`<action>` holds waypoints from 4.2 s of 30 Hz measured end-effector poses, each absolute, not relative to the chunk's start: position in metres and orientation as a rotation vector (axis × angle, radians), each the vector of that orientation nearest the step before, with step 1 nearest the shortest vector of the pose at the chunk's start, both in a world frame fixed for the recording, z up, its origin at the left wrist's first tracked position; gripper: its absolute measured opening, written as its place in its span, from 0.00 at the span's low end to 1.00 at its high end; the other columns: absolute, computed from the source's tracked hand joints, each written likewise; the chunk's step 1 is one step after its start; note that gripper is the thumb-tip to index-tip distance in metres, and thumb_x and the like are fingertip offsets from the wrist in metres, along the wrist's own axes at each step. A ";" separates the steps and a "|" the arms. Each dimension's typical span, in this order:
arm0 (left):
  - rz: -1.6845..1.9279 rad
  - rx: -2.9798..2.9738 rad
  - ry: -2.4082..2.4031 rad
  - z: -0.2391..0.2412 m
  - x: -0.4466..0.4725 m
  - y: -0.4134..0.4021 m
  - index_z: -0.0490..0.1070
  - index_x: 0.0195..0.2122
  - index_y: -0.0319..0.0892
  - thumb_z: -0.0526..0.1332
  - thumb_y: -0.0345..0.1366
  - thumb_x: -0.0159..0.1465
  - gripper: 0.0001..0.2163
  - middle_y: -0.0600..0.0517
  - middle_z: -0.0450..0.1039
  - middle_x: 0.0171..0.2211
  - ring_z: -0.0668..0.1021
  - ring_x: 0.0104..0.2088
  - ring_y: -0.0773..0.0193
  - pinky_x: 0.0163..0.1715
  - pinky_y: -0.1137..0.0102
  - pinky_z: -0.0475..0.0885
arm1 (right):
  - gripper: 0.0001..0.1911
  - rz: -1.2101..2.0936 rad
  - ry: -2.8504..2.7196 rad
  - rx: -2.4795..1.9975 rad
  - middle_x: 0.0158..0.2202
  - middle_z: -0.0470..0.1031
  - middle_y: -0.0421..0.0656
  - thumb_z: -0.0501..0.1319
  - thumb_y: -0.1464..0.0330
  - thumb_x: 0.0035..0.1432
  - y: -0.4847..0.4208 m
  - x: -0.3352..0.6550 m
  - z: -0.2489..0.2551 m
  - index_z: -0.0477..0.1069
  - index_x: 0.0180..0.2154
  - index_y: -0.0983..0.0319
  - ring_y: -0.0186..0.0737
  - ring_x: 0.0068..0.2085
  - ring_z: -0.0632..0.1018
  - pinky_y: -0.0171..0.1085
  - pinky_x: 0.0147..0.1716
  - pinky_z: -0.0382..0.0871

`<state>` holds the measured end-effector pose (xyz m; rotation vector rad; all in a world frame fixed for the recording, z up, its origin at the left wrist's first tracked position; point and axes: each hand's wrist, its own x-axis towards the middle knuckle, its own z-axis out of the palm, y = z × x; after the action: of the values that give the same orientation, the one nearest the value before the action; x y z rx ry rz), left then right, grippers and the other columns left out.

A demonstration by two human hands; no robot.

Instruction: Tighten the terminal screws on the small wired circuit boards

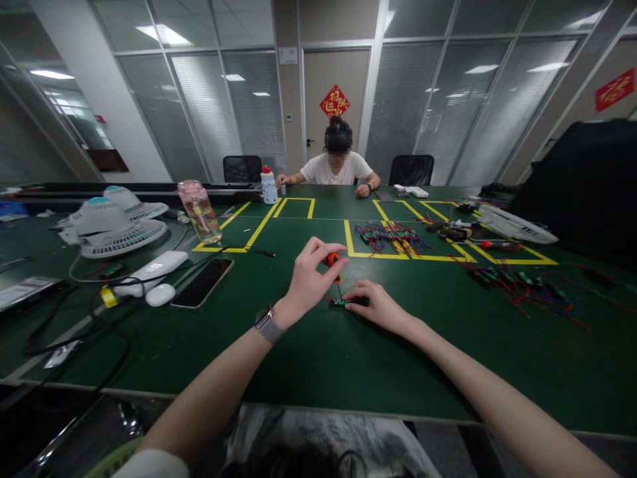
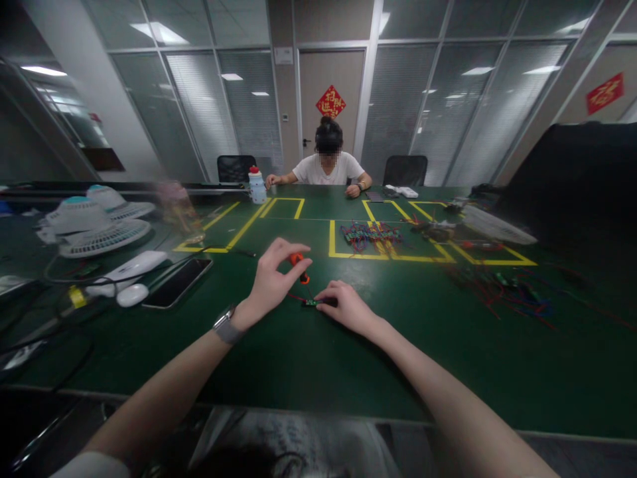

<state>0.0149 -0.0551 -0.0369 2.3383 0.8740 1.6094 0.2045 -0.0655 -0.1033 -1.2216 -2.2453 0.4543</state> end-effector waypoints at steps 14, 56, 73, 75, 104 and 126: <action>1.495 2.375 0.788 -0.040 0.018 -0.060 0.66 0.54 0.44 0.54 0.33 0.67 0.15 0.49 0.70 0.41 0.73 0.39 0.65 0.40 0.69 0.69 | 0.07 0.430 -2.257 -1.204 0.33 0.74 0.46 0.64 0.70 0.56 -0.065 0.204 -0.104 0.79 0.38 0.62 0.43 0.38 0.73 0.41 0.41 0.67; 1.567 2.306 0.812 -0.036 0.017 -0.061 0.74 0.44 0.43 0.59 0.36 0.64 0.09 0.51 0.72 0.35 0.74 0.34 0.66 0.36 0.71 0.70 | 0.07 0.411 -2.266 -1.180 0.33 0.75 0.45 0.63 0.68 0.57 -0.065 0.206 -0.104 0.79 0.38 0.60 0.42 0.37 0.74 0.40 0.40 0.67; 1.554 2.309 0.751 -0.038 0.016 -0.059 0.64 0.56 0.44 0.48 0.31 0.69 0.15 0.48 0.70 0.47 0.74 0.45 0.65 0.46 0.68 0.69 | 0.08 0.411 -2.278 -1.158 0.34 0.75 0.45 0.63 0.69 0.57 -0.066 0.205 -0.102 0.79 0.38 0.60 0.42 0.38 0.74 0.40 0.41 0.67; 1.567 2.319 0.772 -0.039 0.015 -0.058 0.65 0.55 0.44 0.50 0.31 0.69 0.15 0.49 0.72 0.43 0.74 0.42 0.65 0.44 0.68 0.70 | 0.07 0.410 -2.276 -1.161 0.34 0.76 0.45 0.63 0.69 0.57 -0.066 0.204 -0.102 0.79 0.38 0.60 0.42 0.38 0.74 0.40 0.42 0.67; 1.354 1.751 0.538 -0.037 0.014 -0.044 0.70 0.50 0.38 0.60 0.35 0.63 0.14 0.43 0.76 0.44 0.80 0.42 0.59 0.46 0.62 0.75 | 0.08 0.419 -2.282 -1.174 0.34 0.75 0.45 0.62 0.69 0.58 -0.066 0.204 -0.101 0.79 0.39 0.61 0.42 0.38 0.74 0.40 0.42 0.67; 1.381 1.792 0.669 -0.034 0.015 -0.047 0.73 0.45 0.42 0.57 0.36 0.63 0.11 0.49 0.69 0.38 0.72 0.33 0.67 0.29 0.75 0.71 | 0.08 0.402 -2.285 -1.176 0.33 0.75 0.46 0.63 0.70 0.57 -0.066 0.205 -0.102 0.79 0.38 0.61 0.42 0.38 0.74 0.40 0.41 0.68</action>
<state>0.0147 -0.0467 -0.0336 1.7918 0.6692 1.3812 0.2051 -0.0657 -0.1018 -1.1755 -2.2849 0.4020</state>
